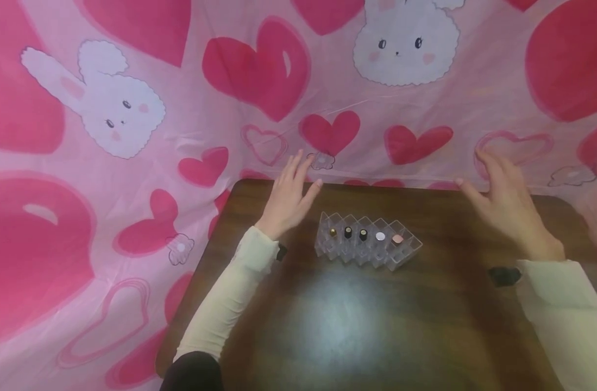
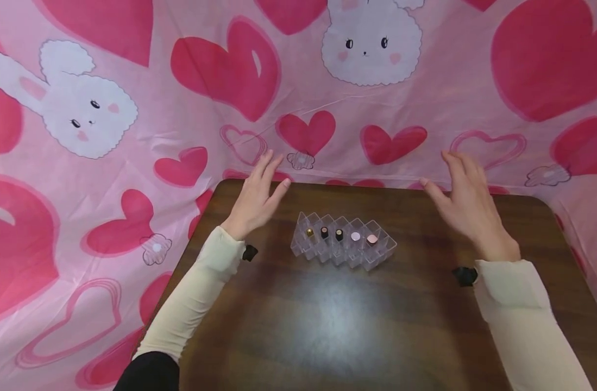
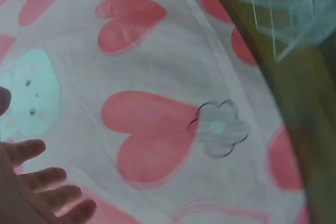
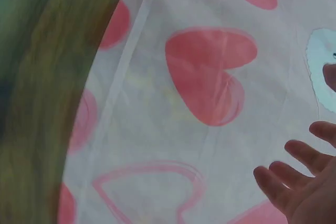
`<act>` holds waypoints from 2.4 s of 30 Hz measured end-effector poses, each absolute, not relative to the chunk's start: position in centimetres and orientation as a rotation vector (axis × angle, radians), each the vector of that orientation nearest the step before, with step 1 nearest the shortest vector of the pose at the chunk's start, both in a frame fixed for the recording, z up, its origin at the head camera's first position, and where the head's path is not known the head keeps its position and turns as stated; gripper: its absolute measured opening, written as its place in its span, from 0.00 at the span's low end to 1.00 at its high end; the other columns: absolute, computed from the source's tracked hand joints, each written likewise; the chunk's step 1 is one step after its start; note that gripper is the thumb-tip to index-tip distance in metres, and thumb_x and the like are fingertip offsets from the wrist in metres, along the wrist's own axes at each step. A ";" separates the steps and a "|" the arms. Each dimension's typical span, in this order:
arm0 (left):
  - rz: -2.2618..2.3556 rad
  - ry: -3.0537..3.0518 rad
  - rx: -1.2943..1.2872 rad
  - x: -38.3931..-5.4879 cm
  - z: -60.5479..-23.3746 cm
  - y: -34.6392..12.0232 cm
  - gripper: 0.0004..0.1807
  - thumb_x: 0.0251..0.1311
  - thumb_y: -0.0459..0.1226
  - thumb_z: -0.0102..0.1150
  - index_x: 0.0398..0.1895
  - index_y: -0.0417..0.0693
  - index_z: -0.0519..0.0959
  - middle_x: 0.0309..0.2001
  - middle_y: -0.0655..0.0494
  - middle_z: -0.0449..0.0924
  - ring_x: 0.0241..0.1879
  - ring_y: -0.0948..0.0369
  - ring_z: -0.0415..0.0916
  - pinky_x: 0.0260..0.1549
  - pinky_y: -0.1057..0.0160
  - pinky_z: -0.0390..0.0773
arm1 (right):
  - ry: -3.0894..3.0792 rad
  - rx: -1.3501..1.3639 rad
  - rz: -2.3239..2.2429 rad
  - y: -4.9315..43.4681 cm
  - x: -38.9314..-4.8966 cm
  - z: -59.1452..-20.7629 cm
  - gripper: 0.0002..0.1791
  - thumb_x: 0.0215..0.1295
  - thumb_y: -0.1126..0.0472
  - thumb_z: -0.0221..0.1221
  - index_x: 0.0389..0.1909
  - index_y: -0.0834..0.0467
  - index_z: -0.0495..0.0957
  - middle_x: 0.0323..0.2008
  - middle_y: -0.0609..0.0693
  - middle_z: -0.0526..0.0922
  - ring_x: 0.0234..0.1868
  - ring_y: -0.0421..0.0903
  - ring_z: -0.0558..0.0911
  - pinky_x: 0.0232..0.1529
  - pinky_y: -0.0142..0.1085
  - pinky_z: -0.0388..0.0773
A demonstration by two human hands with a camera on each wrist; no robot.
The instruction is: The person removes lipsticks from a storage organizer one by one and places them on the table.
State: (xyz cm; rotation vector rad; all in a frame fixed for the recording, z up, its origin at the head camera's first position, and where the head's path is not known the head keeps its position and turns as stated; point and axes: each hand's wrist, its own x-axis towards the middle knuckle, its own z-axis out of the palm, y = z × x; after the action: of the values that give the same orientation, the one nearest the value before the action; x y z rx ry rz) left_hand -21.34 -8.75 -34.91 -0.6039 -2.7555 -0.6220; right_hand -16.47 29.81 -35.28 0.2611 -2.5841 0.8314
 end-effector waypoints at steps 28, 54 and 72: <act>-1.417 -2.768 -0.222 -18.6 -51.4 -7.5 0.20 0.61 0.36 0.47 0.57 0.44 0.67 0.58 0.50 0.69 0.58 0.56 0.67 0.57 0.57 0.66 | -2.666 0.052 1.153 21.9 -13.3 -50.0 0.17 0.60 0.60 0.54 0.48 0.64 0.73 0.46 0.62 0.74 0.42 0.57 0.69 0.39 0.47 0.64; -0.410 -2.951 -0.641 -19.9 -51.6 -3.0 0.47 0.48 0.73 0.31 0.68 0.58 0.51 0.72 0.53 0.40 0.70 0.53 0.38 0.67 0.57 0.43 | -2.711 0.100 0.883 19.8 -13.4 -51.5 0.23 0.53 0.59 0.61 0.49 0.63 0.71 0.45 0.63 0.72 0.48 0.60 0.64 0.42 0.54 0.54; -0.891 -3.029 -0.475 -21.1 -53.3 -6.1 0.62 0.35 0.76 0.44 0.70 0.55 0.36 0.72 0.64 0.31 0.65 0.56 0.56 0.58 0.54 0.63 | -2.717 0.066 0.859 19.6 -13.8 -51.3 0.21 0.54 0.60 0.61 0.47 0.64 0.73 0.43 0.62 0.71 0.45 0.59 0.63 0.42 0.54 0.54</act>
State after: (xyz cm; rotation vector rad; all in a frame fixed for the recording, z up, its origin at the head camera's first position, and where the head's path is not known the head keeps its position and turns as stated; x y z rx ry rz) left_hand -21.11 -6.09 -53.26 -0.4754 -3.0289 -0.8906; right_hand -13.81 19.57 -51.33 0.0657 -2.7168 0.8590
